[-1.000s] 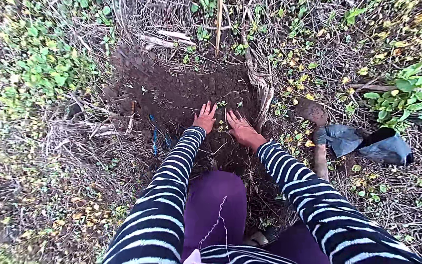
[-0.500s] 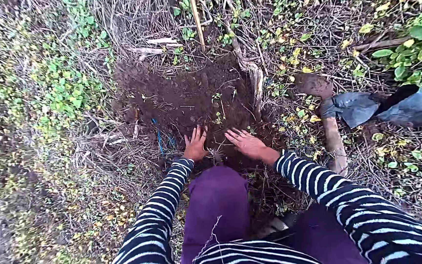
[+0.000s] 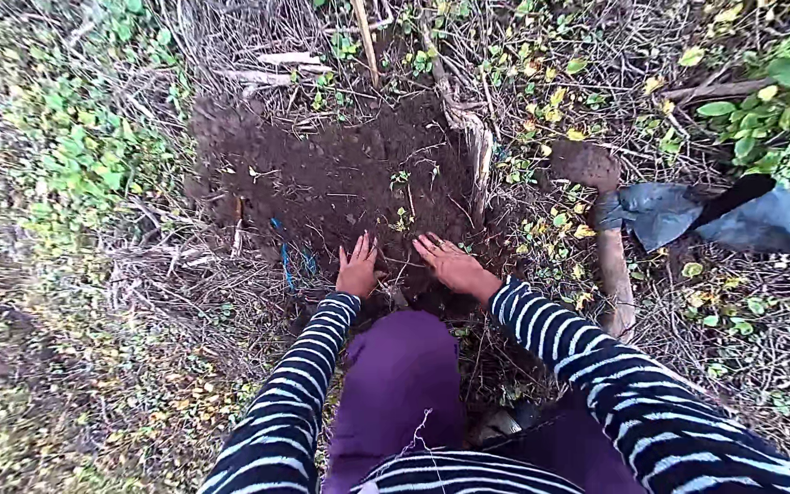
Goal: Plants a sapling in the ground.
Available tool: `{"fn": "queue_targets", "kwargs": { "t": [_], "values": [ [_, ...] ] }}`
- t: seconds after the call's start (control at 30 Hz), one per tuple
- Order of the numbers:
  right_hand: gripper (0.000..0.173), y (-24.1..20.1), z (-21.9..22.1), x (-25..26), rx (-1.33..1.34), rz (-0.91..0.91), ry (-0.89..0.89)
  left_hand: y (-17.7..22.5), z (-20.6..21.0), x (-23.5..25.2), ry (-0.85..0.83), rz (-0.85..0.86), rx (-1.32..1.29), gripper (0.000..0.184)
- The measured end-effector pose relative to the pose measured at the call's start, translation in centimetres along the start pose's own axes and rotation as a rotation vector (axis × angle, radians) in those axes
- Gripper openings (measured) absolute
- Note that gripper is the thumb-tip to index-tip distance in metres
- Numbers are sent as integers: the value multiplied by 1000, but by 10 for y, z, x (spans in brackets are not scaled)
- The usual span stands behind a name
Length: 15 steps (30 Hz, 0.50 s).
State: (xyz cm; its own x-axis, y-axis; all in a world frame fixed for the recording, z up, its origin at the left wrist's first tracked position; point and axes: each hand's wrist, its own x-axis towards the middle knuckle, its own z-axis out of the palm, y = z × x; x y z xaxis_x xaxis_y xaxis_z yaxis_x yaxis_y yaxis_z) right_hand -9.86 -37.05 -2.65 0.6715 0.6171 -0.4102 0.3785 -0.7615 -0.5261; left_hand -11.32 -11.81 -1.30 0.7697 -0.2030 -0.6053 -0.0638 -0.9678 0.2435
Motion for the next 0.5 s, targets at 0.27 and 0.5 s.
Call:
{"fn": "queue_targets", "kwargs": {
  "t": [0.27,0.5],
  "values": [
    [52,-15,-44,3,15,80,-49,-19,-66,8,-72,-30,-477,50],
    [90,-9,-59,54,-53,93,-16,16,-69,51,93,-67,-389,111]
  ]
}}
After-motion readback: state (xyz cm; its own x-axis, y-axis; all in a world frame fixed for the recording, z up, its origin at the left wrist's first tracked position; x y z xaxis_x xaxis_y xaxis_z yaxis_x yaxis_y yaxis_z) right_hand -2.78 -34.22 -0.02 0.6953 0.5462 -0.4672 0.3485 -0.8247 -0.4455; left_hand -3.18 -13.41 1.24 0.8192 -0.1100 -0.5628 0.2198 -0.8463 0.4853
